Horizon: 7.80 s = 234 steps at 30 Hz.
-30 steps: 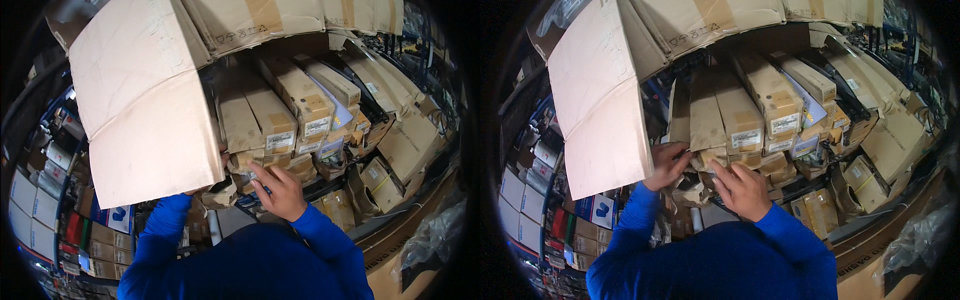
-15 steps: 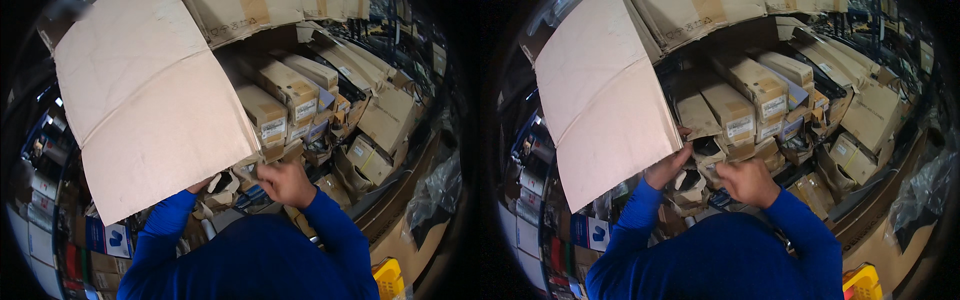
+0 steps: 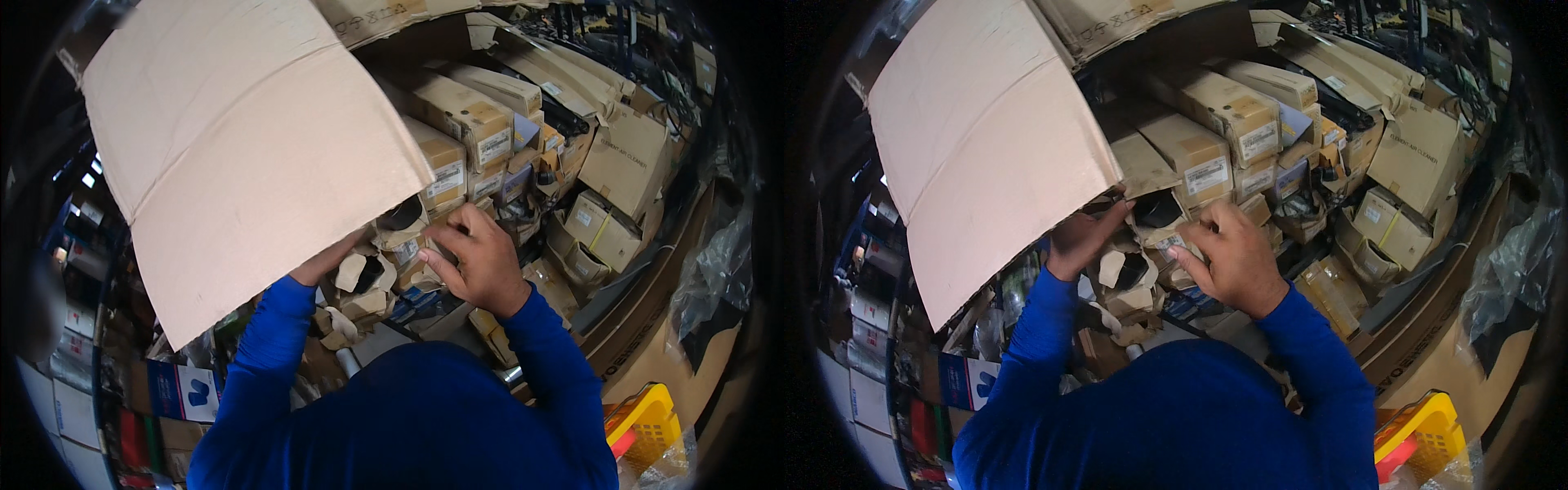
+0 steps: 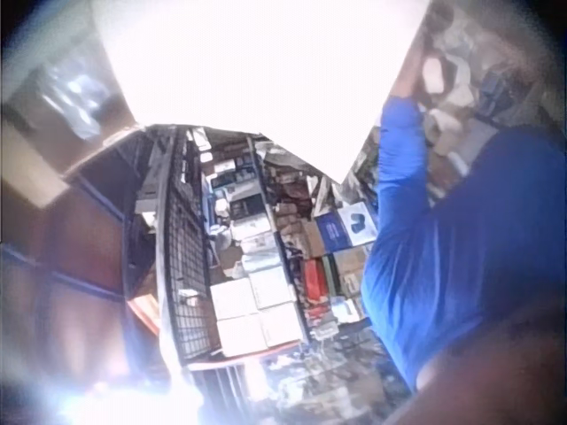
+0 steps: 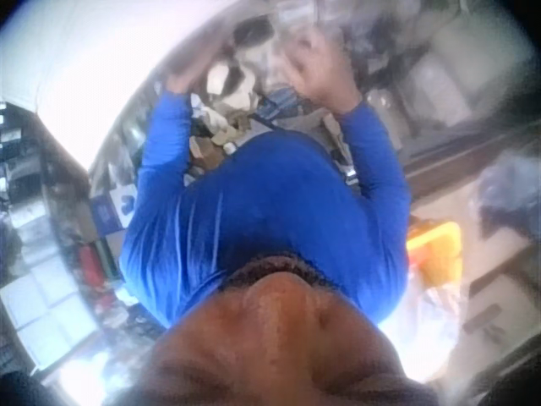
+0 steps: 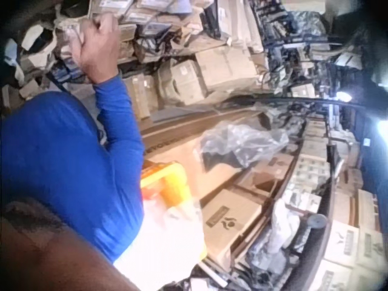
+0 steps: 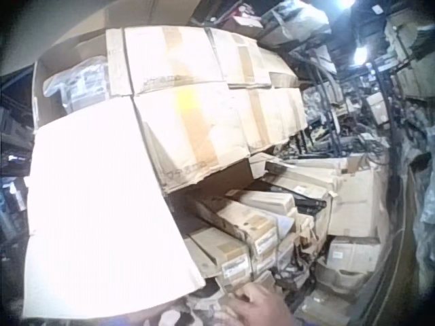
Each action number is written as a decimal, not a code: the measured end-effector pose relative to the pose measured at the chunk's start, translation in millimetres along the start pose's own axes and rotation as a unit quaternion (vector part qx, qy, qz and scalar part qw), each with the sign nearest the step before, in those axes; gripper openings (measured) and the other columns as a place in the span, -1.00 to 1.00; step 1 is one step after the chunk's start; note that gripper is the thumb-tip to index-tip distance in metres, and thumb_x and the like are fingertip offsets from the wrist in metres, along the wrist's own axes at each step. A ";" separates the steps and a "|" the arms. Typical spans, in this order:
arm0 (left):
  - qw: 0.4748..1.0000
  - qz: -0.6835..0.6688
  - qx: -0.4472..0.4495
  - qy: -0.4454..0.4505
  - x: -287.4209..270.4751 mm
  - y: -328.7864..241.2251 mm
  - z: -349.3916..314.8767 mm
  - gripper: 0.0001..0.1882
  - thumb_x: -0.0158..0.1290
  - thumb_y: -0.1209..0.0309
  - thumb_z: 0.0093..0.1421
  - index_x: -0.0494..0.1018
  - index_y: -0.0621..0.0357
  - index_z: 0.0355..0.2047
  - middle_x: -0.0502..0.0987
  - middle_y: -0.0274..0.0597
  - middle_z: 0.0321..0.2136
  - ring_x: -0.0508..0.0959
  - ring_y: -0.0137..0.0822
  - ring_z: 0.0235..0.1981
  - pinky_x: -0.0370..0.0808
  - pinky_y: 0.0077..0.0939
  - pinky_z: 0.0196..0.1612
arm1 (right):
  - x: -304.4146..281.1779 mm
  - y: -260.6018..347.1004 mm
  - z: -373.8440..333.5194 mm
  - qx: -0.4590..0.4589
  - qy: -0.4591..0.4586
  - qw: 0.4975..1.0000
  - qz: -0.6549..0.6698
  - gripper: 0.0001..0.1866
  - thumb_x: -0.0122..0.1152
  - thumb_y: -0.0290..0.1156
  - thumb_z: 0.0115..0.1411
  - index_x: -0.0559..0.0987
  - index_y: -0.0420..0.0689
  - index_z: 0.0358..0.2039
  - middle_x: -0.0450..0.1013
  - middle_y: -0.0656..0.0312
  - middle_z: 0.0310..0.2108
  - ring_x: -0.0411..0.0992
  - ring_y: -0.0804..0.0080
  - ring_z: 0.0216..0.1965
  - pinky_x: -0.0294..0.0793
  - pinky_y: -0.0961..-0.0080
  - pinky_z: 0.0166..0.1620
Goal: The person walks through a cluttered workshop and storage area, then searches through stacked cardboard boxes on a shelf. They lift and move boxes to locate and retrieve a long black cylindrical object, which they hold and inspect.
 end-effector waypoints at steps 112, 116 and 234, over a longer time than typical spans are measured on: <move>0.877 0.451 0.097 -0.137 67.9 -48.4 -16.3 -0.43 0.39 0.32 0.04 0.57 0.16 0.09 0.51 0.03 0.17 0.45 -0.03 0.27 0.39 -0.25 0.27 | 32.8 -108.9 -135.0 0.134 0.425 0.745 0.497 -0.45 0.31 -0.36 0.27 0.44 -0.07 0.27 0.55 0.02 0.07 0.58 0.17 -0.01 0.57 0.28 0.01; 0.879 0.443 0.094 -0.151 67.0 -48.4 -16.4 -0.44 0.39 0.33 0.03 0.58 0.15 0.08 0.52 0.03 0.16 0.45 -0.07 0.27 0.40 -0.28 0.26 | 27.6 -107.4 -142.7 0.144 0.433 0.750 0.480 -0.46 0.33 -0.36 0.26 0.46 -0.10 0.24 0.55 0.01 0.08 0.58 0.19 -0.01 0.56 0.28 0.03; 0.873 0.459 0.113 -0.118 71.4 -39.1 -18.5 -0.55 0.29 0.40 0.18 0.57 0.22 0.08 0.52 0.03 0.17 0.44 -0.07 0.28 0.34 -0.26 0.30 | 77.4 -126.6 -214.6 0.195 0.439 0.758 0.443 -0.55 0.28 -0.21 0.28 0.56 -0.14 0.12 0.61 -0.06 -0.10 0.63 0.17 -0.14 0.60 0.28 -0.05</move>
Point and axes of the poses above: each hand's wrist, its own z-axis towards the middle knuckle, its own x-axis out of the palm, y = z × x, the point moved 10 cm from there along z, towards the middle knuckle
